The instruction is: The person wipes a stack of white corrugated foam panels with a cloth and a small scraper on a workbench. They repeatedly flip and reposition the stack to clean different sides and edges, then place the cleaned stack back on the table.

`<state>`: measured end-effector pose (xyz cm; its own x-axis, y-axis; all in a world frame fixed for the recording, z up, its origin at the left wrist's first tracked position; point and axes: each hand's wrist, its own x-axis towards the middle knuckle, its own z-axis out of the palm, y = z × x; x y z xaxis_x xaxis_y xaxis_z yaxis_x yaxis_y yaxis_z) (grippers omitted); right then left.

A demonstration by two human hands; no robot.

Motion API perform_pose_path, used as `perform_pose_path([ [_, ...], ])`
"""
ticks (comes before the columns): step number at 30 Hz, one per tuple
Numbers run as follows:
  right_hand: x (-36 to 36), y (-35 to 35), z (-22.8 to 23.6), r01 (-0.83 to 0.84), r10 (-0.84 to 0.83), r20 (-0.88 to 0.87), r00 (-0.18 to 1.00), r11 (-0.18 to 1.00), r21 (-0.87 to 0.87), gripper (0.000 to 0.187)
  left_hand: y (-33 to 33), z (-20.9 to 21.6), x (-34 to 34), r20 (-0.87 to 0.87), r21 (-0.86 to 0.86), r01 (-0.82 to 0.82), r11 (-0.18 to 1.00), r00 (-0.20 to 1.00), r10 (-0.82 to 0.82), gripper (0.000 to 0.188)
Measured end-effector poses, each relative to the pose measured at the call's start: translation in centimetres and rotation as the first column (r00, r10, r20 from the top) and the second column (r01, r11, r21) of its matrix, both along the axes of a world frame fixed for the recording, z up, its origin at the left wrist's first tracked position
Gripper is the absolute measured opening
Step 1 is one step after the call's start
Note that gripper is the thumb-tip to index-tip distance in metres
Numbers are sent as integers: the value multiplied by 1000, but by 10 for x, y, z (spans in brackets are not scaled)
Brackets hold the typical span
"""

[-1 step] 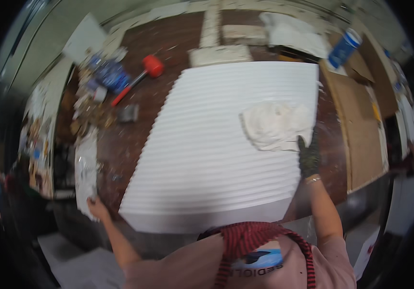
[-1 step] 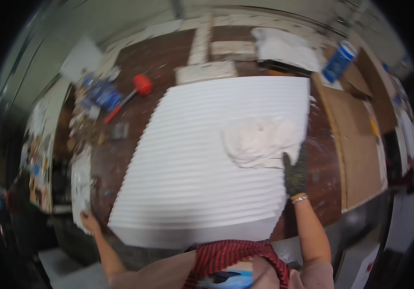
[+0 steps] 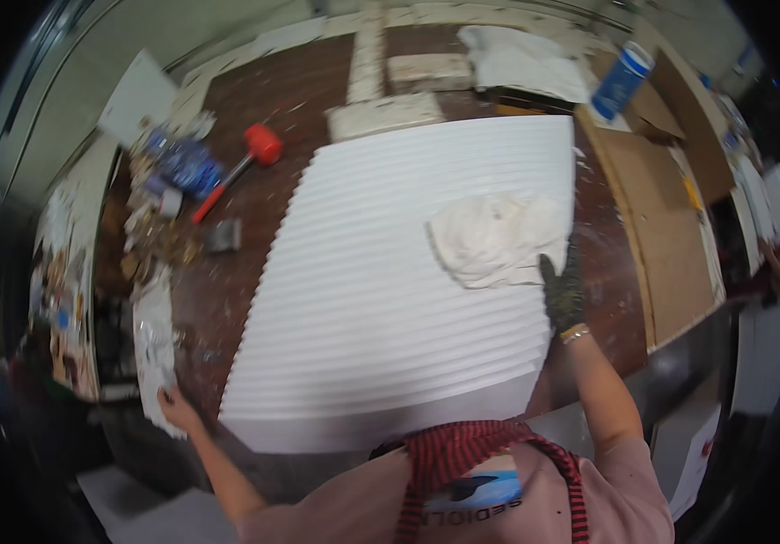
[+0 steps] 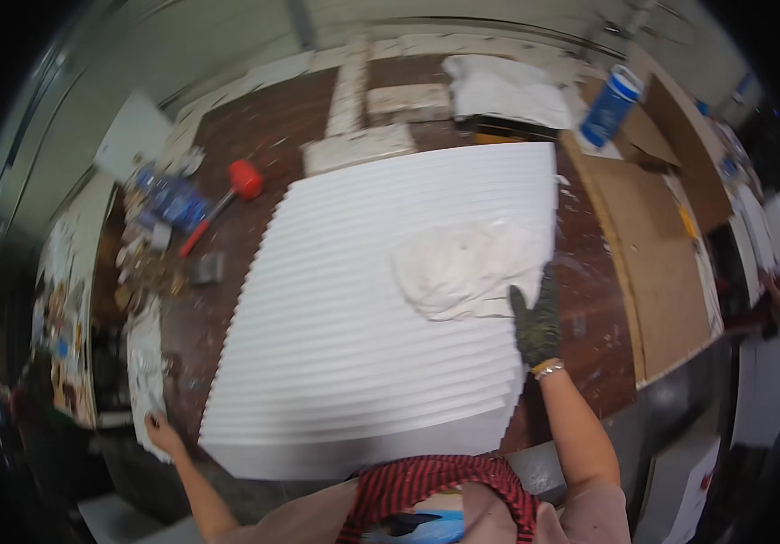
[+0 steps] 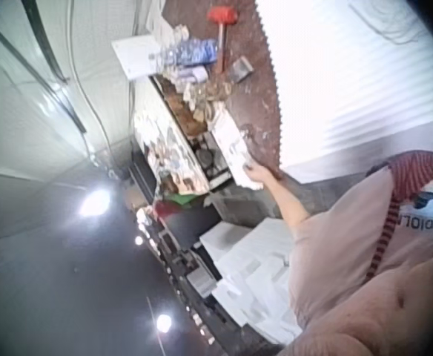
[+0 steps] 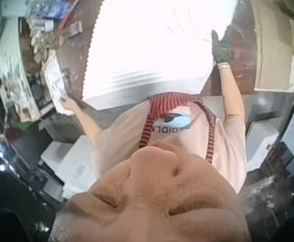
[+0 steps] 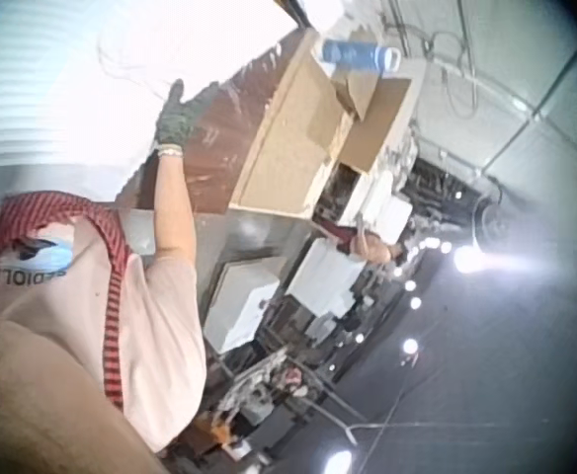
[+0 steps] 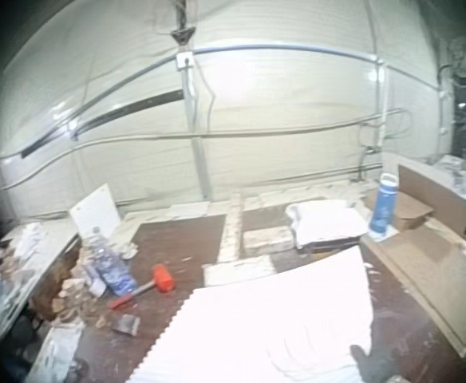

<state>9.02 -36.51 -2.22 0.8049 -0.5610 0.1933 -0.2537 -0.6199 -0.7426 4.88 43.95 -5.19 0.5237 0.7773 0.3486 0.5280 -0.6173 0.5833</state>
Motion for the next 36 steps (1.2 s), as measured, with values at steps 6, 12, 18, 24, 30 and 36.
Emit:
perform_pose_path([
  [6, 15, 18, 66, -97, 188, 211, 959, 921, -378, 82, -203, 102, 107, 535, -599, 714, 363, 694, -483, 42],
  [12, 64, 60, 79, -625, 624, -157, 765, 662, -412, 74, -464, 138, 183, 789, -599, 471, -647, 483, -380, 37],
  [18, 50, -32, 68, -246, 285, 348, 893, 957, -153, 48, -609, 135, 215, 841, -322, 119, -939, 492, -226, 37],
  [24, 2, -117, -3, -26, -5, -103, 995, 955, -295, 60, -668, 125, 227, 763, -646, 243, -724, 223, -607, 38],
  [30, 0, -101, -40, -99, 39, -132, 990, 867, -488, 48, -711, 125, 279, 116, -397, 886, -239, -210, -971, 34],
  [36, 4, -110, -29, -113, 60, -143, 988, 909, -401, 45, -736, 94, 332, -162, 65, 890, -451, -437, -885, 36],
])
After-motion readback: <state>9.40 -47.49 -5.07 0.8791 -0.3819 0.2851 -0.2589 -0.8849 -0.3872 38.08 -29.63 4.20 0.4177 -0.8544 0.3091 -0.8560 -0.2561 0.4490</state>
